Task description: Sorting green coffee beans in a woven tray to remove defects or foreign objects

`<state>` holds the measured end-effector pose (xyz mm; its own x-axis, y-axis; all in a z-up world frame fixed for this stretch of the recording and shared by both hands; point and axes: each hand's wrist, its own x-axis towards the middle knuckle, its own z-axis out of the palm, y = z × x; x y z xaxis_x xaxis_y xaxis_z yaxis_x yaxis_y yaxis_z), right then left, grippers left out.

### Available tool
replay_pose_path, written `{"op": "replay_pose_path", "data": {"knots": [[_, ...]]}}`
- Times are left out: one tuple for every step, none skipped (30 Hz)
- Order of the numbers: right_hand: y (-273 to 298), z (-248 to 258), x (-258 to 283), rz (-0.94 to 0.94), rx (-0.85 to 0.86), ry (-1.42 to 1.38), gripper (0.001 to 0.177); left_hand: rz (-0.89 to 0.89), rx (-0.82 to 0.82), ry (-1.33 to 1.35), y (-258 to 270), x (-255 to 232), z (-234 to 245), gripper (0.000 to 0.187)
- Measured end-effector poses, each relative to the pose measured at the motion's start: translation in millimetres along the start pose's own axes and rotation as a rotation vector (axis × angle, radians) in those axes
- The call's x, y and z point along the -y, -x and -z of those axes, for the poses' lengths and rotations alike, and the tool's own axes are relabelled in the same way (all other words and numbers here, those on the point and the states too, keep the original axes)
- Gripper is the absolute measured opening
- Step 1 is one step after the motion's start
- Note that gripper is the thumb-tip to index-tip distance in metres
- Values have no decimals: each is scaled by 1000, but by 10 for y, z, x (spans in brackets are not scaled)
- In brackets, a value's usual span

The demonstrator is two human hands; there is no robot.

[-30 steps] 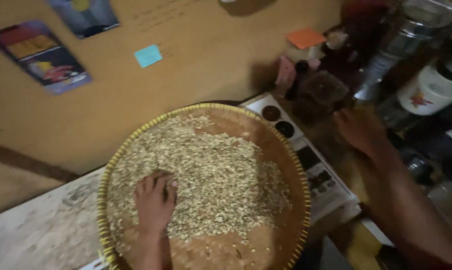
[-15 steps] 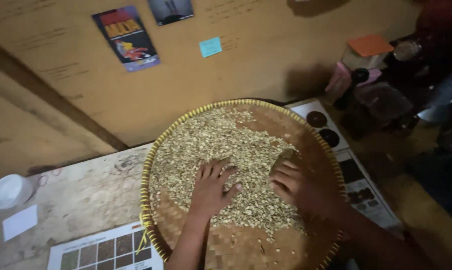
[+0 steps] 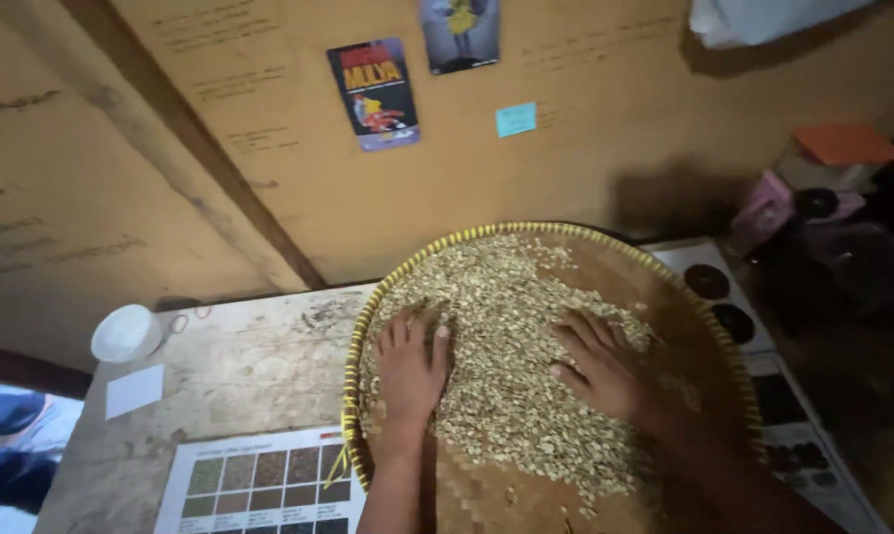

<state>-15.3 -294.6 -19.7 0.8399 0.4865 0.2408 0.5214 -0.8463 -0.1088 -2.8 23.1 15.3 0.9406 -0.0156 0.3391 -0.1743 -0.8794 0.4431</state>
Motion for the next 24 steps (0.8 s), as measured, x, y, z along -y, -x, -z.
{"op": "replay_pose_path", "data": {"knots": [[-37,-17,-13,11,1,-4,51,9,-5,-6,-24,27,-1,47],[-19,-40,-14,9,-14,-9,51,51,57,-1,-2,44,-18,52],[4,-67,-19,7,-29,-13,51,92,118,5,24,61,-42,58],[10,-73,-8,7,-24,-16,51,97,123,5,33,-10,-1,58],[15,-77,-3,4,-19,1,52,77,183,32,36,-85,40,62],[9,-69,-13,-1,-15,20,53,54,242,62,17,-168,77,66],[10,-34,25,-2,-10,19,53,57,246,64,43,-240,107,66],[3,0,60,-15,-22,16,52,13,285,69,53,-310,139,54],[-2,35,97,-28,-34,12,51,-31,323,75,66,-381,172,46],[9,22,87,-28,-31,10,51,-28,326,75,72,-464,220,46],[18,10,80,-22,-39,-15,49,-83,375,55,78,-544,270,46],[4,-3,69,-16,-50,-41,48,-139,421,34,64,-618,324,48],[-5,12,74,-14,-50,-42,48,-138,420,33,79,-575,227,48],[-7,26,82,-6,-62,-45,47,-223,416,65,101,-532,131,42],[-9,39,91,3,-74,-48,46,-307,411,97,124,-489,35,37],[-17,46,91,5,-74,-49,46,-305,411,96,125,-500,17,37],[-27,52,91,16,-86,-64,44,-356,354,148,124,-510,-1,29],[-34,59,94,27,-96,-81,42,-405,297,202,130,-519,-19,21],[-15,1,71,30,-92,-82,42,-400,298,202,138,-480,-62,21],[-2,-56,45,15,-102,-91,38,-423,278,259,141,-441,-104,23],[13,-112,19,1,-111,-100,35,-445,258,315,146,-404,-146,28],[4,-110,5,3,-110,-101,35,-442,257,315,140,-370,-161,28],[-5,-107,-11,45,-80,-167,30,-403,222,371,135,-339,-177,29],[-11,-100,-32,83,-53,-233,27,-367,188,428,119,-313,-197,31]]}}
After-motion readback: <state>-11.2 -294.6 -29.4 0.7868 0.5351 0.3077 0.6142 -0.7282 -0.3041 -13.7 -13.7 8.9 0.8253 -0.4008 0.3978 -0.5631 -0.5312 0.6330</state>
